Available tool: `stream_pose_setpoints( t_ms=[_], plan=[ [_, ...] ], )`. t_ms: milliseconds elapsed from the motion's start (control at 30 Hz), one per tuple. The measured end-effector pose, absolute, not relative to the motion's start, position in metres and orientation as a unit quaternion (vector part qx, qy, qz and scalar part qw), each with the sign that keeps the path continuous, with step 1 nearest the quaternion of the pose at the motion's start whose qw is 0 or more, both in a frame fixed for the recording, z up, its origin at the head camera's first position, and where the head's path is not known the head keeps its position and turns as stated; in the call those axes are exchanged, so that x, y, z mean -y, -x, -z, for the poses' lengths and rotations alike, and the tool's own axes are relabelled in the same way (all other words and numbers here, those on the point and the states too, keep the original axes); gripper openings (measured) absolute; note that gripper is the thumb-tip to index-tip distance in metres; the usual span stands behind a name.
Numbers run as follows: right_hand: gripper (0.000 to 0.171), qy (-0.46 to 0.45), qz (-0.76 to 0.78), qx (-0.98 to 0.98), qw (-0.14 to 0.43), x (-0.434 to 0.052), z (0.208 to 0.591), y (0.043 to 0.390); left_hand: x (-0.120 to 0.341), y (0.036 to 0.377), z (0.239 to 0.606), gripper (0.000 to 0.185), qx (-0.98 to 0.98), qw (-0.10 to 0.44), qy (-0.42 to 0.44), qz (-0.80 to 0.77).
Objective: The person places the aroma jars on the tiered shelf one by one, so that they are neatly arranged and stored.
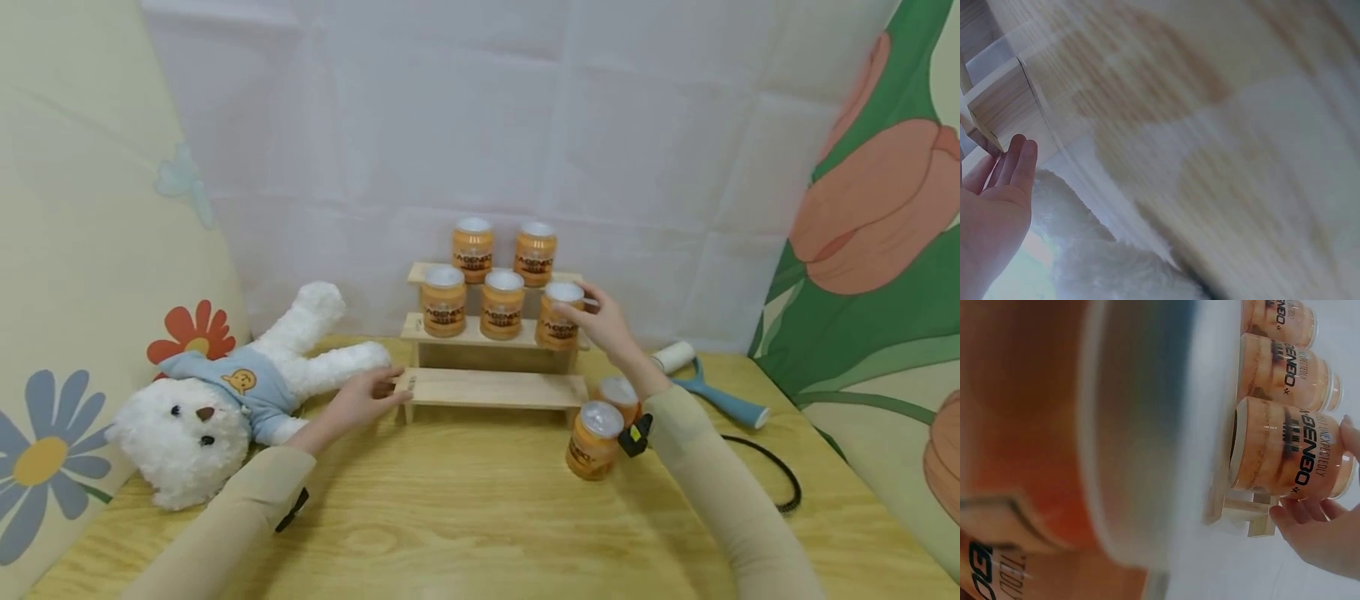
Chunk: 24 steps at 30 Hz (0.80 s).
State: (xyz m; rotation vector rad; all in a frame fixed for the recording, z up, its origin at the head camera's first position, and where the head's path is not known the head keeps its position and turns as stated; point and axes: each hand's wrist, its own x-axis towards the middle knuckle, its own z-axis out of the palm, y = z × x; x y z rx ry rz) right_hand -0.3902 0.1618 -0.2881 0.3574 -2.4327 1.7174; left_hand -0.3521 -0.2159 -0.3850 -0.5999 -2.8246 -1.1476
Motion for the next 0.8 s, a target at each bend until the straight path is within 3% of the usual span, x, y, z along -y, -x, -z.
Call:
stream_pose_setpoints(
  t_ms=[800],
  plan=[
    [0.063,-0.114,-0.512,0.848,0.074,-0.1565,0.2801,0.3974,0.2162,0.3564,0.3874,0.066,0.911,0.028,0.196,0.361]
  ],
)
